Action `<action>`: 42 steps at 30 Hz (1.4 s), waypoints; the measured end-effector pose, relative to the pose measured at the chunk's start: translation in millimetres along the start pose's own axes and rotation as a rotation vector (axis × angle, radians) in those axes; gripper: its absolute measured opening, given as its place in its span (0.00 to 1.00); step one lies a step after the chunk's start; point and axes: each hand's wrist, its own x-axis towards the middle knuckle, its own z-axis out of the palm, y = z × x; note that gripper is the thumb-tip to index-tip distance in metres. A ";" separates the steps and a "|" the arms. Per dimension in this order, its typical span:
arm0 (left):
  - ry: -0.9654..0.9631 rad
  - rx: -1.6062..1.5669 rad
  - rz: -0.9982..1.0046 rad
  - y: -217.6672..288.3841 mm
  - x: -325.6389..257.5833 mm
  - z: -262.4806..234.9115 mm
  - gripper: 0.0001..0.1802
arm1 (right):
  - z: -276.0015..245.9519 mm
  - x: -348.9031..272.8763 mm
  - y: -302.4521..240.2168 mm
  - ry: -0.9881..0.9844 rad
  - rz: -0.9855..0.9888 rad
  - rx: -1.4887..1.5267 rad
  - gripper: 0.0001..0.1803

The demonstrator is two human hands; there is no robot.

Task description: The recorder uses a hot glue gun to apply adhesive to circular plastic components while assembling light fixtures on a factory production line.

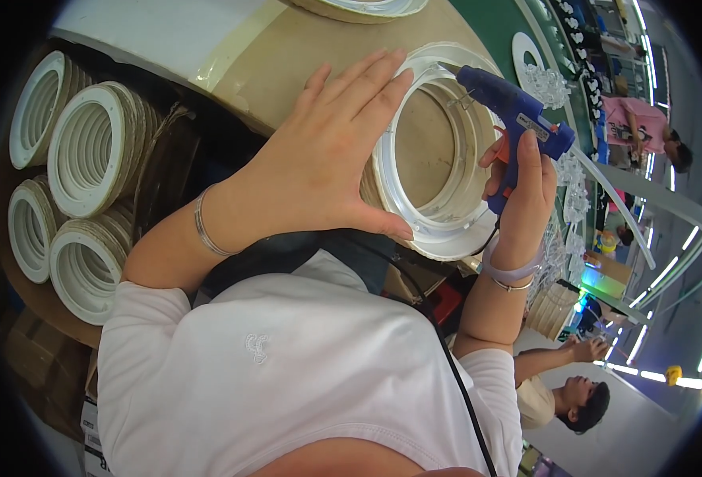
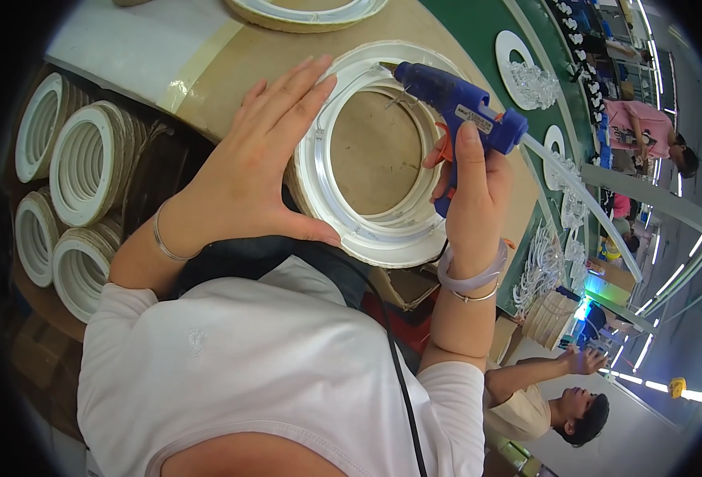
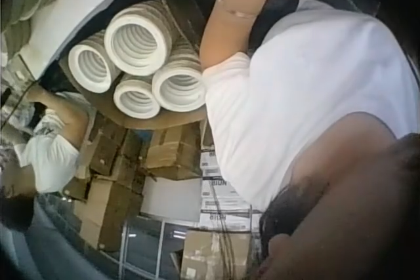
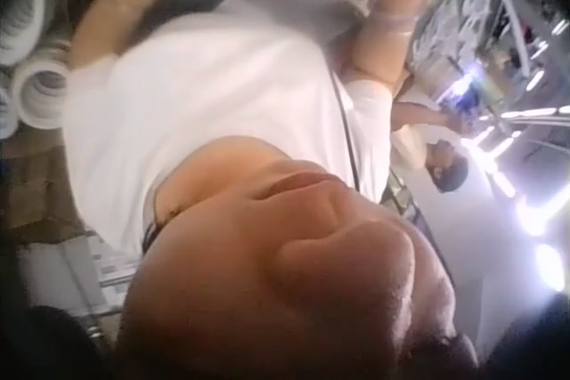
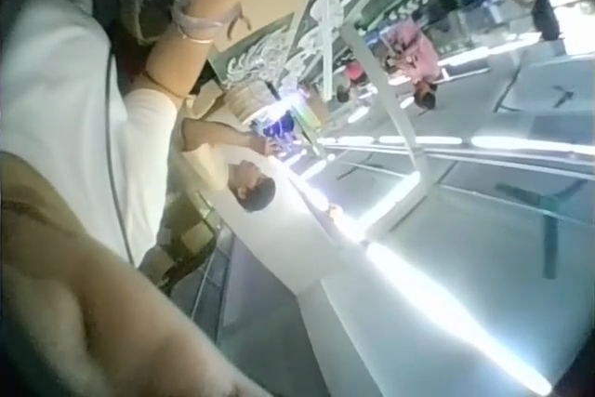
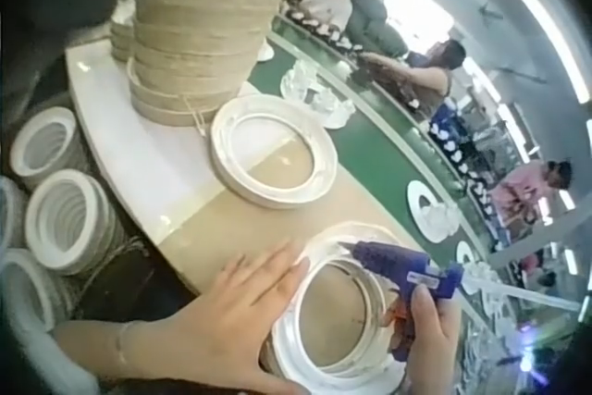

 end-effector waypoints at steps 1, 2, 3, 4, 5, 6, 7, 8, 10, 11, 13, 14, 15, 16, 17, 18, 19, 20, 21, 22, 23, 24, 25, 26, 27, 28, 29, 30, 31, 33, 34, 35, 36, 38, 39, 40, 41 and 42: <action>-0.001 -0.001 -0.001 0.0 -0.1 0.2 0.62 | 0.7 0.1 0.3 -0.001 0.001 0.000 0.23; -0.002 0.002 -0.001 0.1 0.0 0.3 0.62 | 2.0 0.4 0.5 0.010 0.004 0.001 0.23; -0.003 0.004 -0.001 0.1 0.0 0.3 0.62 | 2.7 0.7 0.8 0.021 0.008 0.002 0.23; -0.005 0.002 -0.001 0.0 -0.1 0.5 0.62 | 2.4 1.0 0.9 0.022 0.009 0.002 0.23; -0.003 0.002 -0.002 -0.2 -0.2 0.5 0.62 | 2.0 1.6 0.9 0.012 0.003 -0.002 0.23; -0.001 0.001 -0.003 -0.3 -0.2 0.5 0.62 | 1.5 1.9 1.0 0.003 -0.004 -0.005 0.23; -0.001 0.000 -0.003 -0.2 -0.1 0.4 0.62 | 1.0 1.9 1.4 0.003 -0.003 -0.005 0.23; -0.001 0.001 -0.002 0.0 -0.1 0.2 0.62 | 0.6 1.8 2.1 0.008 -0.001 0.003 0.23; -0.001 0.001 -0.001 0.1 -0.1 0.0 0.62 | -0.2 1.3 2.2 0.013 0.002 0.011 0.23; 0.001 0.002 -0.001 -0.1 -0.2 0.0 0.62 | -0.8 0.4 1.3 0.013 -0.001 0.011 0.23; 0.002 0.002 0.000 0.0 -0.2 -0.3 0.62 | -1.8 -0.7 1.1 0.015 -0.005 0.011 0.23; -0.002 0.001 -0.003 0.2 -0.1 -0.4 0.62 | -2.3 -1.0 2.0 0.022 0.001 0.016 0.23; -0.006 0.000 -0.006 0.3 0.0 -0.5 0.62 | -2.8 -1.2 2.6 0.030 0.006 0.020 0.22; -0.007 0.000 -0.006 0.4 0.0 -0.4 0.62 | -3.5 -1.8 2.7 0.030 0.007 0.020 0.22; -0.004 0.001 -0.004 0.3 -0.3 -0.3 0.62 | -4.1 -2.7 2.6 0.031 0.014 0.011 0.22; -0.001 0.002 -0.003 0.2 -0.4 -0.2 0.62 | -4.5 -3.4 2.5 0.031 0.021 0.003 0.22; -0.002 0.002 -0.003 0.4 -0.5 -0.1 0.62 | -4.3 -3.9 2.4 0.032 0.021 0.003 0.22; -0.003 0.002 -0.003 0.4 -0.2 -0.2 0.62 | -3.7 -4.1 2.0 0.042 0.031 0.013 0.22; -0.003 0.002 -0.003 0.4 0.0 -0.2 0.62 | -3.4 -4.3 1.7 0.052 0.040 0.024 0.21; -0.004 0.002 -0.003 0.4 0.0 0.0 0.62 | -3.5 -4.4 1.7 0.053 0.040 0.024 0.21; -0.001 0.004 -0.004 0.4 -0.1 0.2 0.62 | -3.7 -4.4 1.7 0.052 0.035 0.016 0.21; 0.002 0.006 -0.005 0.4 -0.2 0.5 0.62 | -4.0 -4.5 1.8 0.051 0.030 0.008 0.21; 0.002 0.006 -0.005 0.6 -0.3 0.5 0.62 | -4.3 -4.6 2.1 0.051 0.031 0.007 0.21; 0.003 0.004 -0.004 0.8 -0.2 0.5 0.62 | -4.8 -4.8 2.5 0.049 0.040 0.012 0.21; 0.004 0.002 -0.004 1.0 -0.2 0.4 0.62 | -5.4 -5.0 3.0 0.047 0.049 0.017 0.21; 0.003 0.002 -0.004 1.2 -0.1 0.3 0.62 | -6.3 -4.8 3.4 0.047 0.049 0.017 0.21; 0.001 0.006 -0.007 1.5 0.1 0.0 0.62 | -7.4 -4.5 3.8 0.038 0.045 0.009 0.21; -0.002 0.010 -0.010 1.7 0.1 -0.1 0.61 | -8.0 -4.3 3.9 0.028 0.041 0.001 0.21; -0.002 0.009 -0.010 1.9 0.0 -0.1 0.61 | -7.8 -4.6 3.9 0.029 0.042 0.001 0.21; 0.002 0.013 -0.007 2.0 -0.2 -0.2 0.61 | -6.5 -4.9 3.6 0.043 0.061 0.008 0.21; 0.001 0.013 -0.007 2.0 0.0 -0.3 0.61 | -6.3 -5.1 3.2 0.044 0.061 0.008 0.21; 0.001 0.014 -0.009 1.8 0.1 -0.4 0.61 | -6.1 -5.2 2.9 0.048 0.059 -0.001 0.20; 0.000 0.016 -0.010 1.7 0.3 -0.5 0.61 | -6.0 -5.2 2.7 0.051 0.057 -0.011 0.20; -0.002 0.017 -0.011 2.0 0.6 -0.7 0.61 | -7.4 -4.8 4.0 0.044 0.059 -0.014 0.20; -0.004 0.019 -0.013 2.3 0.8 -0.5 0.61 | -8.2 -4.8 4.6 0.036 0.061 -0.017 0.20; -0.005 0.019 -0.012 2.4 0.9 -0.3 0.61 | -7.9 -5.1 4.5 0.037 0.062 -0.016 0.20; -0.003 0.017 -0.012 2.0 0.8 0.1 0.61 | -6.8 -5.9 3.6 0.048 0.040 -0.040 0.20; 0.000 0.015 -0.011 1.8 0.8 0.4 0.62 | -6.5 -6.5 2.6 0.060 0.019 -0.063 0.20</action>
